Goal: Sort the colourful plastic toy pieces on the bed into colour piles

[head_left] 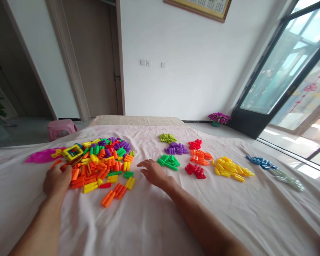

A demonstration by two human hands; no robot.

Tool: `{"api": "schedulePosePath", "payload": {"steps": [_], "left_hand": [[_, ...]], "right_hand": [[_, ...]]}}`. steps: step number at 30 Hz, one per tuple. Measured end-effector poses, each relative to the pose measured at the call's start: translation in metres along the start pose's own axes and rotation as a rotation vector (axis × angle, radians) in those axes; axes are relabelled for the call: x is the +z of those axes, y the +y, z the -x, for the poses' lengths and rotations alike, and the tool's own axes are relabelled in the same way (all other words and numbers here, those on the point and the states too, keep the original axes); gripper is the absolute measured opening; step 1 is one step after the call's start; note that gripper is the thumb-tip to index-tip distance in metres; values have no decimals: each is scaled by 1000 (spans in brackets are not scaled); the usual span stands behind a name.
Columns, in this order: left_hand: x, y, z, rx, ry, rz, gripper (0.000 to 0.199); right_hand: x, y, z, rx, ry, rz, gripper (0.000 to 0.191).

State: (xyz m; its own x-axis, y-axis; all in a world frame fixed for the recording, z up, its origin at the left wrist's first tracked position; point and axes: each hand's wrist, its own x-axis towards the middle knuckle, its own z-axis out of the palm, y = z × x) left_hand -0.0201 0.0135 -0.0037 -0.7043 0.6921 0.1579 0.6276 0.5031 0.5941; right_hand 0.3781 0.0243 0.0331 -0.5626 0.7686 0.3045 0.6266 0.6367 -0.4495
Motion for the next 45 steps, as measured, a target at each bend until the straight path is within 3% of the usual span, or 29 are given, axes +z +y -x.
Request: {"api": "schedulePosePath", "payload": {"steps": [5,12,16,21,26,32,35,37,42,45], "left_hand": [[0,-1,-1,-4,-12,-11,60],[-1,0,0,-3,-5,-35,60],[-1,0,0,-6,-13,-32,62],[-1,0,-1,-9,-14,-20,60],[-1,0,1,-2,-11,2,60],[-1,0,0,-6,-15,22,59],[-2,2,1,-14,-18,23,59],[-3,3,1,-12,-14,24,59],[-3,3,1,-12,-22,6,61],[-2,2,1,-3,-21,-13,61]], "right_hand": [[30,-12,1,-171,-62,3,37],[39,-21,-3,-68,-57,122,28],[19,-8,1,75,54,199,34],[-28,21,5,338,178,346,42],[-62,39,8,555,123,445,46],[-77,44,12,684,109,532,43],[-75,35,10,584,143,488,35],[-65,24,7,439,144,385,34],[-15,-4,-1,-3,49,179,55],[13,-14,-7,-157,-8,165,70]]}}
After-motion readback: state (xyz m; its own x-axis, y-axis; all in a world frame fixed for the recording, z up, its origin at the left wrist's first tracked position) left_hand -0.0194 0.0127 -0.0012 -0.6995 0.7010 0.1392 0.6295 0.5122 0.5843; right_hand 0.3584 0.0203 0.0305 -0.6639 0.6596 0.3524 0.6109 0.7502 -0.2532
